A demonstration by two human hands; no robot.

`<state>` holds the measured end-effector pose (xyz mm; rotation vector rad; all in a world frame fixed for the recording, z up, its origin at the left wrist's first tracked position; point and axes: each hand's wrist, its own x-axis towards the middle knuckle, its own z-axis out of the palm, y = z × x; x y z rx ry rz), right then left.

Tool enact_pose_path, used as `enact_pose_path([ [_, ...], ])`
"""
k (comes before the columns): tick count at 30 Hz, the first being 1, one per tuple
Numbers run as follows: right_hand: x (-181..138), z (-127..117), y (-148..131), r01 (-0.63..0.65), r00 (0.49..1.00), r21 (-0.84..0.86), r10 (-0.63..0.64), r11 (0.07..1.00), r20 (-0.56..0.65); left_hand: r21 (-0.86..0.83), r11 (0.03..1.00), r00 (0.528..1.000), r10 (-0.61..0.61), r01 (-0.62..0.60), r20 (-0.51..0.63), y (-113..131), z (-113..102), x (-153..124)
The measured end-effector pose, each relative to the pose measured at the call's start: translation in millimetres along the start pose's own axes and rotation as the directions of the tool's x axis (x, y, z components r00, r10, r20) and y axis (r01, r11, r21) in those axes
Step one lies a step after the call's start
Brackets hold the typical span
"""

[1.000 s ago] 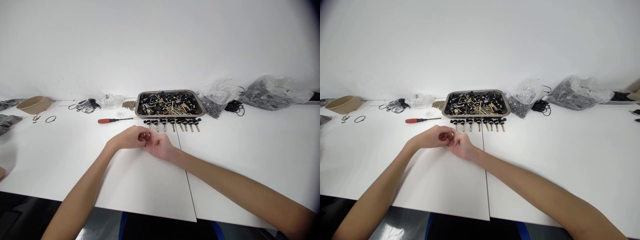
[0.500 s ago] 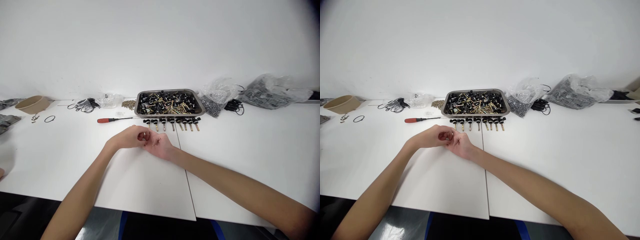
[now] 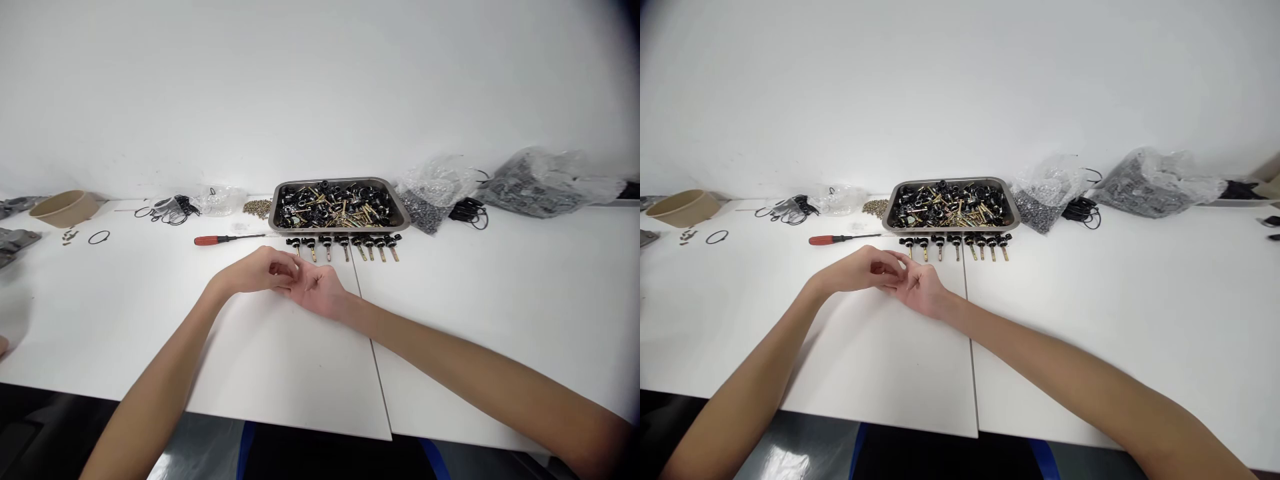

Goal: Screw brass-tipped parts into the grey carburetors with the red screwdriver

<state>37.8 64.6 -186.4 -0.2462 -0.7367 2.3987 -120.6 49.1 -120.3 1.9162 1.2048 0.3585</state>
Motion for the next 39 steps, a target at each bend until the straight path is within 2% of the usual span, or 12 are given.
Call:
enact_pose_path([
  [6, 1, -2, -2, -0.027, 0.993, 0.157, 0.044, 0.987, -0.106, 0.077, 0.997, 0.999, 0.025, -0.022, -0.032, 2, 2, -1],
  [11, 2, -4, -5, -0.037, 0.992, 0.239, 0.064, 0.970, -0.106, 0.238, 0.971, 0.996, 0.037, -0.016, -0.083, 4, 6, -1],
  [16, 1, -4, -7, -0.036, 0.983, 0.251, 0.079, 0.967, -0.164, 0.465, 0.885, 0.994, 0.054, -0.006, -0.090, 10, 10, 0],
  [22, 2, -5, -6, -0.035, 0.971, 0.251, 0.093, 0.967, -0.222, 0.610, 0.793, 0.992, 0.087, -0.010, -0.097, 14, 17, -1],
  [32, 4, -7, -7, -0.044, 0.967, 0.211, 0.094, 0.977, -0.235, 0.728, 0.686, 0.994, 0.075, 0.007, -0.079, 14, 24, 1],
  [39, 4, -6, -7, -0.046, 0.964, 0.194, 0.095, 0.980, -0.248, 0.664, 0.747, 0.993, 0.058, 0.027, -0.105, 12, 24, 1],
])
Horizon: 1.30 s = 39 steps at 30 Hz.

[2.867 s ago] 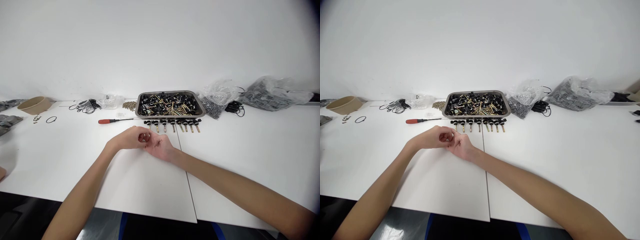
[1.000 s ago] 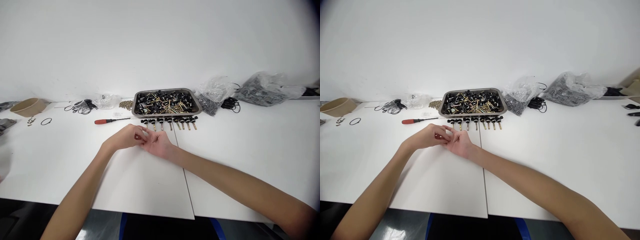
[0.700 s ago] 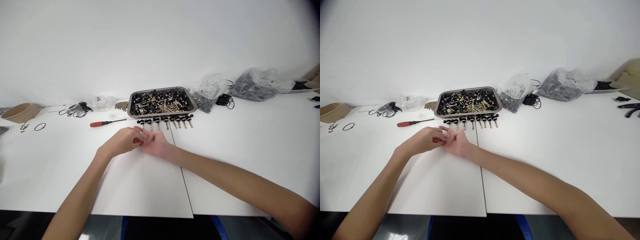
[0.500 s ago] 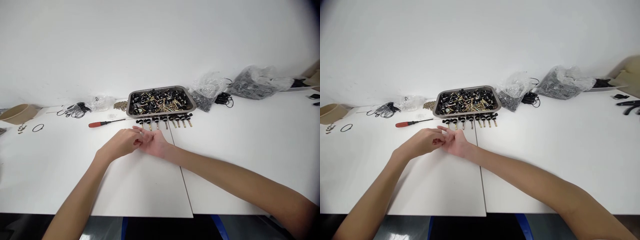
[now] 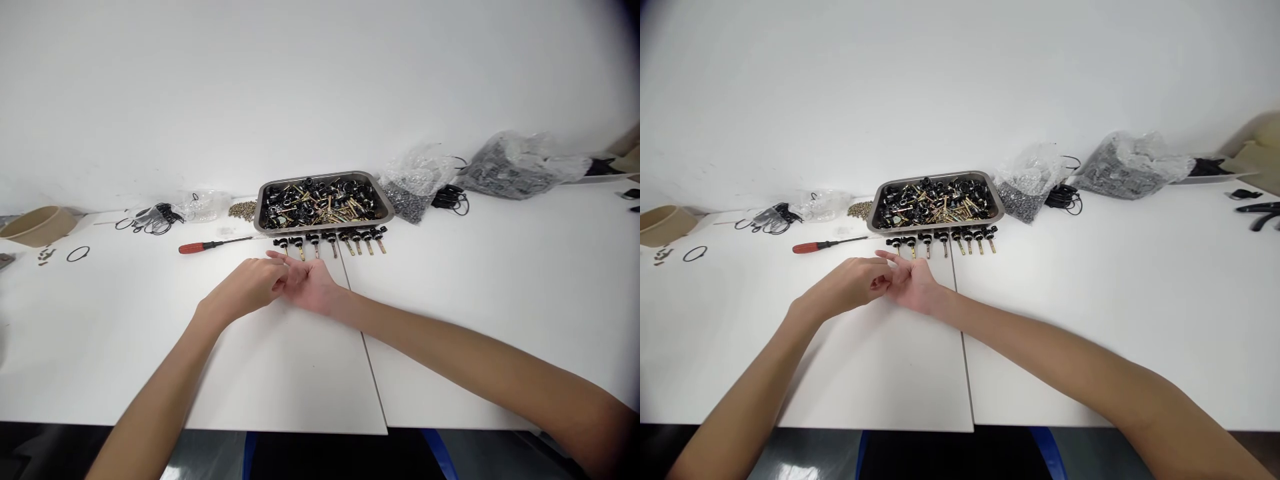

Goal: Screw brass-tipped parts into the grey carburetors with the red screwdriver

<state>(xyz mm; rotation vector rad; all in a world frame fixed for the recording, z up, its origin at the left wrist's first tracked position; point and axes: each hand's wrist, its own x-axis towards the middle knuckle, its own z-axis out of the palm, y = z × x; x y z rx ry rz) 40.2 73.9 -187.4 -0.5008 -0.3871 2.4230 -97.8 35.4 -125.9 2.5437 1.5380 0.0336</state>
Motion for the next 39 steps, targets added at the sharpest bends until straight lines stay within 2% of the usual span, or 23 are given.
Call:
enact_pose_path([
  [6, 1, -3, 3, 0.013, 0.995, -0.017, -0.011, 1.000, 0.094, -0.095, 0.993, 0.997, -0.067, 0.071, 0.038, -5, -2, 1],
  [9, 2, -3, 5, 0.043, 0.990, -0.038, -0.037, 0.998, 0.139, -0.196, 0.977, 0.996, -0.076, 0.081, 0.036, -6, -5, 1],
  [14, 1, -1, 6, 0.067, 0.980, -0.087, -0.049, 0.994, 0.191, -0.450, 0.886, 0.993, -0.118, 0.113, 0.017, -16, -11, -1],
  [19, -1, 0, 6, 0.062, 0.973, -0.116, -0.035, 0.991, 0.228, -0.588, 0.803, 0.981, -0.179, 0.100, -0.078, -34, -19, -6],
  [23, -3, 0, 5, 0.060, 0.966, -0.171, -0.014, 0.983, 0.258, -0.626, 0.764, 0.939, -0.311, 0.157, -0.144, -53, -22, -8],
  [26, -3, -2, 5, 0.067, 0.966, -0.180, -0.018, 0.981, 0.257, -0.618, 0.756, 0.919, -0.370, 0.214, -0.135, -70, -16, -8],
  [31, -3, -2, 6, 0.063, 0.969, -0.195, -0.013, 0.979, 0.247, -0.617, 0.739, 0.918, -0.390, 0.270, -0.066, -92, -1, -8],
  [39, -4, 0, 6, 0.062, 0.972, -0.183, -0.017, 0.981, 0.236, -0.657, 0.704, 0.915, -0.401, 0.271, -0.052, -96, 3, -7],
])
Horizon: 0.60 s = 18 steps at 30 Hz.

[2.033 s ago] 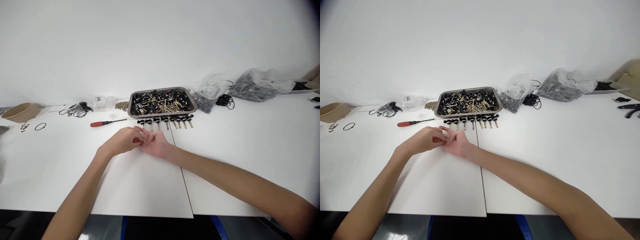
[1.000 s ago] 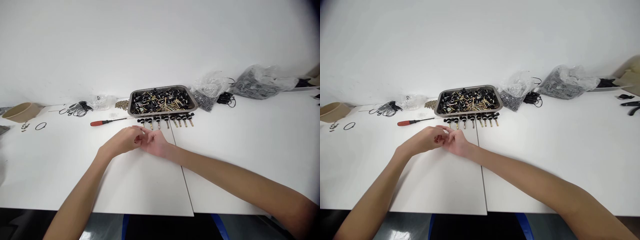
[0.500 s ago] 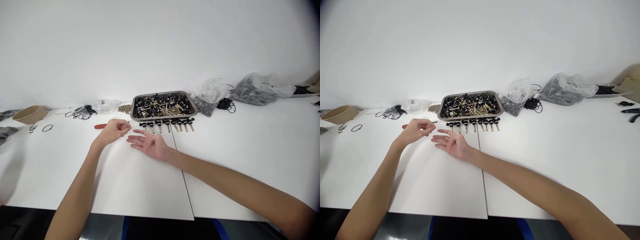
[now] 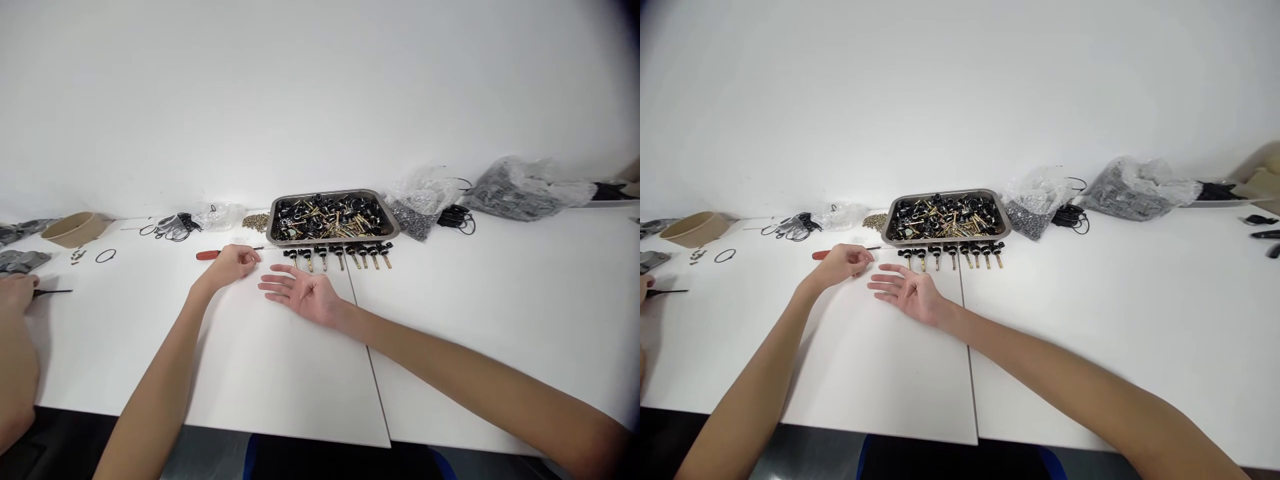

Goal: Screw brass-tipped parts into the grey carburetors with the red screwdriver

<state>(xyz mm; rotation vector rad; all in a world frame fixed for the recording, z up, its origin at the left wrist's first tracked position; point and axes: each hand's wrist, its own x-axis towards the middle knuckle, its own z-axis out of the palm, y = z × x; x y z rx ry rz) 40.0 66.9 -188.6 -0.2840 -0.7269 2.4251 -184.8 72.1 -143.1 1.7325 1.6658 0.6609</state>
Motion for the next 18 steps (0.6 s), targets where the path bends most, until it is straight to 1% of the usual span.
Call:
enact_pose_path([
  [6, 0.6, -0.8, 1.0, 0.010, 1.000, 0.000, -0.010, 1.000, 0.015, -0.020, 1.000, 1.000, -0.013, 0.013, -0.006, -0.1, 3.3, 1.2],
  [9, 0.7, -0.7, 0.6, 0.010, 1.000, -0.018, -0.009, 1.000, 0.024, 0.021, 1.000, 0.999, 0.009, -0.008, -0.050, 1.3, 4.7, 0.9],
  [12, 0.6, 0.4, 0.0, 0.009, 1.000, -0.021, -0.008, 1.000, 0.030, 0.083, 0.996, 0.996, 0.029, -0.022, -0.082, 3.2, 5.8, 0.2],
  [15, -0.2, 2.0, 0.9, -0.002, 0.999, -0.026, 0.003, 1.000, 0.032, 0.193, 0.981, 0.996, 0.033, -0.016, -0.087, 3.9, 7.0, 0.2],
  [18, -1.1, 3.0, 0.9, -0.005, 0.999, -0.061, 0.008, 0.998, 0.035, 0.309, 0.949, 0.989, 0.100, -0.063, -0.106, 2.2, 9.4, 2.0],
])
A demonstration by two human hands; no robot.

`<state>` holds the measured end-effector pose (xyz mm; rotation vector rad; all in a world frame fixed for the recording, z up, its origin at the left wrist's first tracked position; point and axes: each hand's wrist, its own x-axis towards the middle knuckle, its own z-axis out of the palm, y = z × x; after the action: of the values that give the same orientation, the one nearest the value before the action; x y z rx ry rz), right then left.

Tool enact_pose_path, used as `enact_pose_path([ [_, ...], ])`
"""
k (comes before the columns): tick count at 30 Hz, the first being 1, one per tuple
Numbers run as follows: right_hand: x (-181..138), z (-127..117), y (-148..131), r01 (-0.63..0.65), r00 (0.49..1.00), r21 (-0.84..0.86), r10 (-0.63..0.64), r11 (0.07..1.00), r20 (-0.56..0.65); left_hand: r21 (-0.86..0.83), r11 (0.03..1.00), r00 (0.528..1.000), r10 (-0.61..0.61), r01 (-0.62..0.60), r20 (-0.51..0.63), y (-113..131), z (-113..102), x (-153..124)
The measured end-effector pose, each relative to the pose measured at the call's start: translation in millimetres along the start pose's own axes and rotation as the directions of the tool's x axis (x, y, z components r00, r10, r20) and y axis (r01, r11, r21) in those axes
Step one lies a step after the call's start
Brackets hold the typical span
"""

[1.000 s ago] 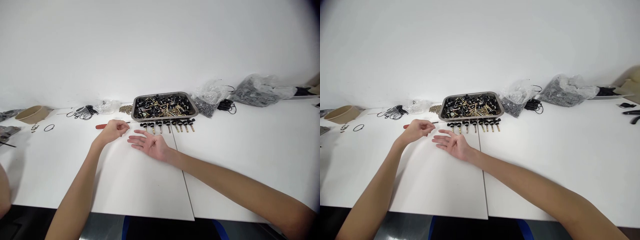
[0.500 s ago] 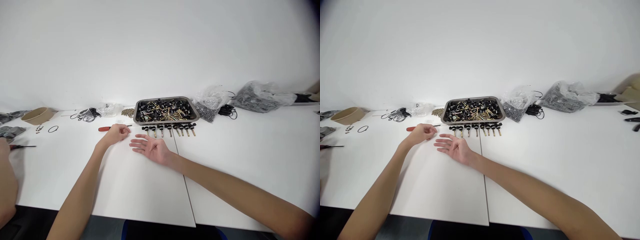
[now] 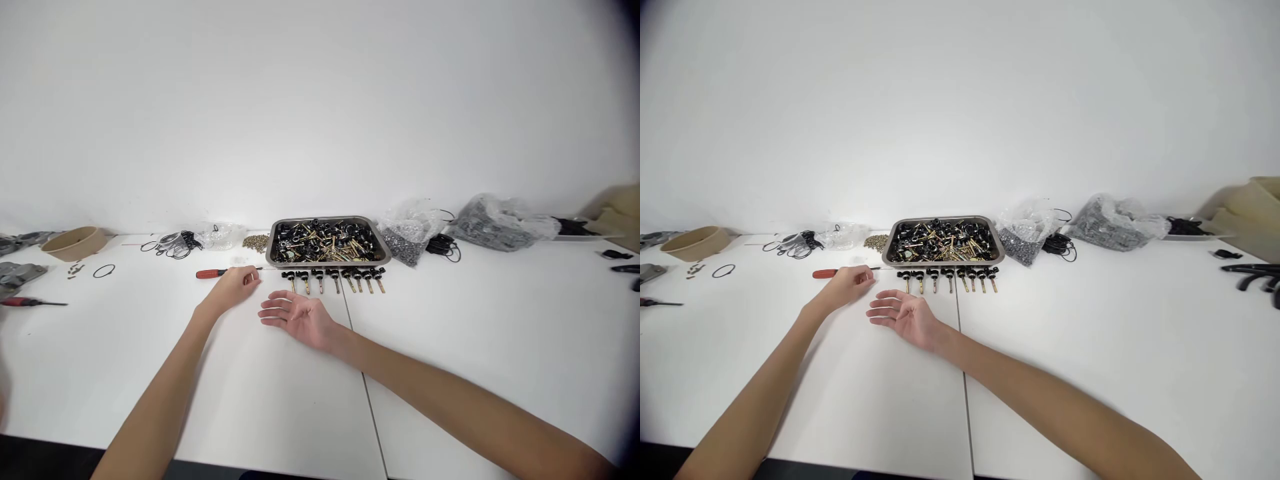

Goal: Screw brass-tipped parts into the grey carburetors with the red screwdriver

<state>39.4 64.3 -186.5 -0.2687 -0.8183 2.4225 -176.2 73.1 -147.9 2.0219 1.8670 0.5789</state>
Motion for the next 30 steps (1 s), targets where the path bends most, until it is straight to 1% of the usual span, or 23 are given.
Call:
enact_pose_path([
  [2, 1, 1, -6, -0.014, 1.000, -0.104, 0.014, 0.994, 0.002, 0.041, 0.998, 0.999, 0.050, -0.049, -0.014, -1, 3, 1],
  [3, 2, 2, -12, -0.021, 1.000, -0.205, 0.022, 0.978, 0.002, 0.053, 0.997, 0.998, 0.064, -0.063, -0.021, -2, 4, 2],
  [4, 4, 4, -20, -0.025, 1.000, -0.339, 0.027, 0.940, 0.002, 0.061, 0.996, 0.997, 0.072, -0.070, -0.027, -3, 6, 2],
  [5, 8, 6, -30, -0.020, 1.000, -0.494, 0.026, 0.869, 0.005, 0.067, 0.995, 0.997, 0.074, -0.072, -0.031, -4, 7, 2],
  [6, 12, 8, -43, -0.007, 1.000, -0.650, 0.017, 0.760, 0.009, 0.070, 0.995, 0.997, 0.074, -0.072, -0.036, -4, 8, 2],
  [8, 24, 13, -73, 0.041, 0.999, -0.886, -0.036, 0.461, 0.027, 0.061, 0.996, 0.997, 0.071, -0.069, -0.037, -5, 10, 2],
  [10, 38, 17, -104, 0.072, 0.988, -0.983, -0.145, 0.168, 0.048, 0.043, 0.997, 0.998, 0.065, -0.064, -0.005, -5, 11, 2],
  [11, 46, 17, -118, 0.074, 0.977, -0.995, -0.205, 0.063, 0.060, 0.038, 0.997, 0.998, 0.061, -0.062, 0.014, -5, 11, 2],
  [12, 54, 16, -130, 0.055, 0.965, -0.998, -0.257, -0.010, 0.055, 0.035, 0.998, 0.998, 0.060, -0.061, 0.030, -5, 11, 2],
  [14, 68, 10, -148, -0.013, 0.934, -0.996, -0.356, -0.086, 0.018, 0.037, 0.997, 0.997, 0.061, -0.063, 0.044, -5, 12, 2],
  [17, 85, -7, -156, -0.093, 0.897, -0.986, -0.441, -0.141, -0.022, 0.036, 0.997, 0.997, 0.061, -0.063, 0.039, -7, 13, 3],
  [21, 97, -33, -147, -0.164, 0.911, -0.965, -0.408, -0.204, -0.068, 0.037, 0.998, 0.997, 0.058, -0.060, 0.041, -11, 16, 5],
  [23, 99, -41, -142, -0.198, 0.917, -0.948, -0.387, -0.247, -0.091, 0.044, 0.997, 0.997, 0.060, -0.062, 0.042, -13, 18, 6],
  [26, 97, -44, -139, -0.239, 0.917, -0.920, -0.384, -0.309, -0.110, 0.061, 0.996, 0.997, 0.059, -0.061, 0.043, -13, 19, 6],
  [30, 93, -38, -140, -0.272, 0.914, -0.887, -0.387, -0.374, -0.117, 0.090, 0.994, 0.997, 0.057, -0.061, 0.053, -11, 20, 5],
])
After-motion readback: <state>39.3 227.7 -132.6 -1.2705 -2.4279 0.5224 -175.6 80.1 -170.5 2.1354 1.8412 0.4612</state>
